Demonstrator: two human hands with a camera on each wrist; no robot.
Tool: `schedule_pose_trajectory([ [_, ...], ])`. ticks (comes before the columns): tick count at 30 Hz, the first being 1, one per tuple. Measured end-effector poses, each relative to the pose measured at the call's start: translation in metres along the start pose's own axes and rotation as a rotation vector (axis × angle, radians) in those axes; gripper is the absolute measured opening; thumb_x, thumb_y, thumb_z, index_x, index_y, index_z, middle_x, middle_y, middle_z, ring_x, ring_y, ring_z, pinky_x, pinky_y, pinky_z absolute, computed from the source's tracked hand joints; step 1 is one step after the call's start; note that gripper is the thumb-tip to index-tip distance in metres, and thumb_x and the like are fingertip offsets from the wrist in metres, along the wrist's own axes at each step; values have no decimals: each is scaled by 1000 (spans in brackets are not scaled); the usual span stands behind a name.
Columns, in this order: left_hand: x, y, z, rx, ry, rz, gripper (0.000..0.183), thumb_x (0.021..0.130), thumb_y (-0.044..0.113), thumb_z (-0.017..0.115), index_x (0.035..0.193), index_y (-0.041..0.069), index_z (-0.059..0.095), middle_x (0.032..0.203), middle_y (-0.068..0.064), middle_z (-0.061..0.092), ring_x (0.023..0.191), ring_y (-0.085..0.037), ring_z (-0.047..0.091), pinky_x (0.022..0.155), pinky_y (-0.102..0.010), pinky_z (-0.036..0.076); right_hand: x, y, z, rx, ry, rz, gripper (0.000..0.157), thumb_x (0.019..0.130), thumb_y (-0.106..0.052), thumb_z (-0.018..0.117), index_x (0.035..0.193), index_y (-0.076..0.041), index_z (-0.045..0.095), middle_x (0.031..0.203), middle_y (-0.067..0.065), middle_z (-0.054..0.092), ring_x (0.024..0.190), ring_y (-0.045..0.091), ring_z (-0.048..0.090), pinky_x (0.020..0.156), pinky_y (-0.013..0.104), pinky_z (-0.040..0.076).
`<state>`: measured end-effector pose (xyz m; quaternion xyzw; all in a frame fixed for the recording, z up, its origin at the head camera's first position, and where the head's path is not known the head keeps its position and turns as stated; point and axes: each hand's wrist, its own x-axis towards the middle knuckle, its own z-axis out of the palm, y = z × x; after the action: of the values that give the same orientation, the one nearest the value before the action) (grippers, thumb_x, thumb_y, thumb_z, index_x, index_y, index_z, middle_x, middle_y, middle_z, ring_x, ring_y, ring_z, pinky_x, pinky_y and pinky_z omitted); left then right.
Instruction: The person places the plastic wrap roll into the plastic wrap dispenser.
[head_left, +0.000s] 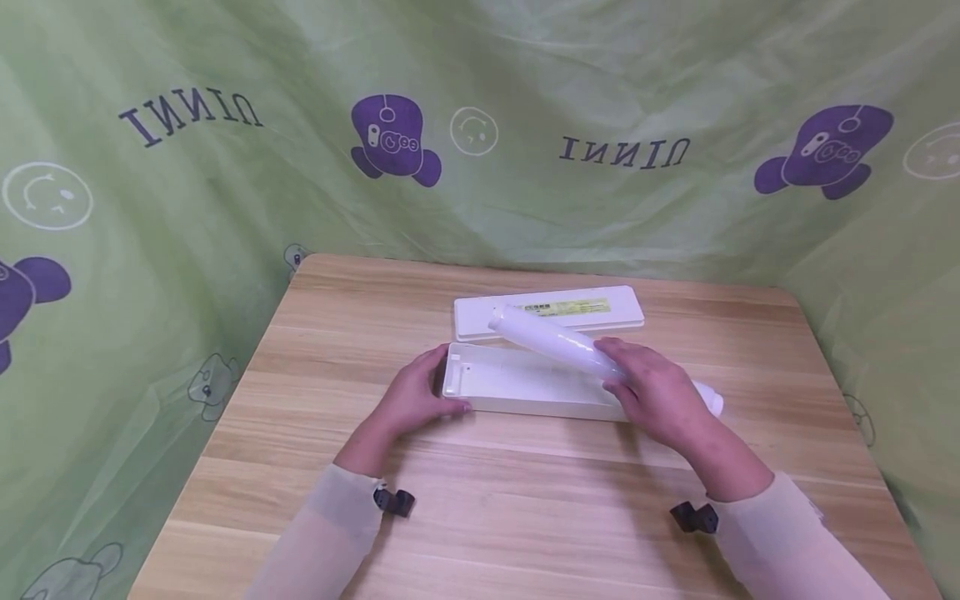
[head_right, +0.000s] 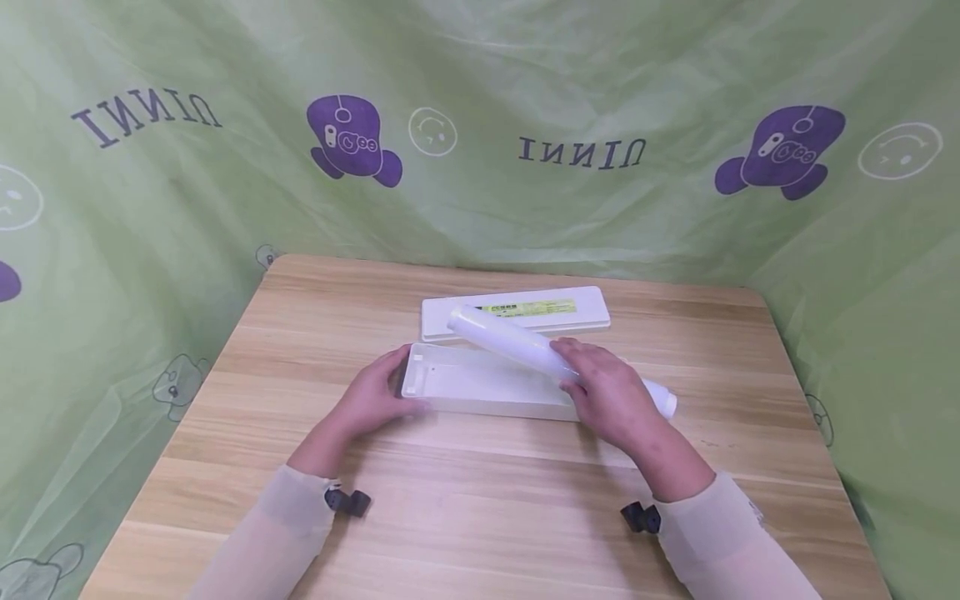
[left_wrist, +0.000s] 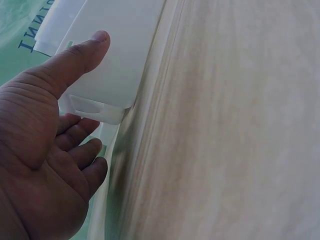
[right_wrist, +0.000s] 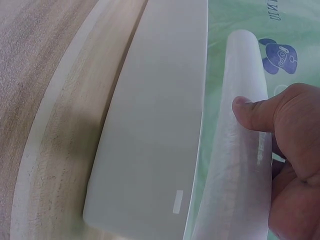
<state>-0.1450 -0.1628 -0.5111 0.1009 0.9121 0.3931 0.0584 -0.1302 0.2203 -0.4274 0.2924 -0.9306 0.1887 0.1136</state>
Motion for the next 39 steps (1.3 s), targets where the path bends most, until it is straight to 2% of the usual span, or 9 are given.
schedule_pose_trajectory([
  [6, 0, 0, 0, 4, -4, 5, 115, 60, 56, 89, 153, 13, 36, 150, -9, 43, 138, -27, 38, 115, -42, 29, 1, -2, 2, 6, -3, -1, 64, 80, -10, 80, 139, -8, 54, 133, 15, 60, 117, 35, 58, 96, 53, 49],
  [18, -1, 2, 0, -9, -6, -16, 115, 57, 56, 90, 152, 16, 38, 150, -6, 43, 139, -24, 37, 115, -40, 28, 3, -4, 6, 19, -6, -27, 64, 81, -9, 79, 139, -9, 54, 135, 12, 59, 119, 33, 57, 98, 51, 48],
  [26, 0, -2, 2, -22, 6, -1, 115, 57, 61, 89, 151, 17, 39, 149, -5, 45, 138, -23, 39, 115, -41, 29, 5, -6, 9, 26, -12, -49, 62, 81, -9, 79, 138, -10, 56, 134, 11, 60, 120, 33, 57, 97, 53, 48],
  [39, 1, -3, 2, -21, 5, 16, 115, 57, 64, 87, 151, 19, 39, 150, -4, 44, 138, -22, 39, 115, -40, 29, 9, -11, 10, 41, -52, -66, 61, 81, -9, 80, 138, -11, 56, 138, 9, 57, 124, 31, 54, 102, 51, 45],
])
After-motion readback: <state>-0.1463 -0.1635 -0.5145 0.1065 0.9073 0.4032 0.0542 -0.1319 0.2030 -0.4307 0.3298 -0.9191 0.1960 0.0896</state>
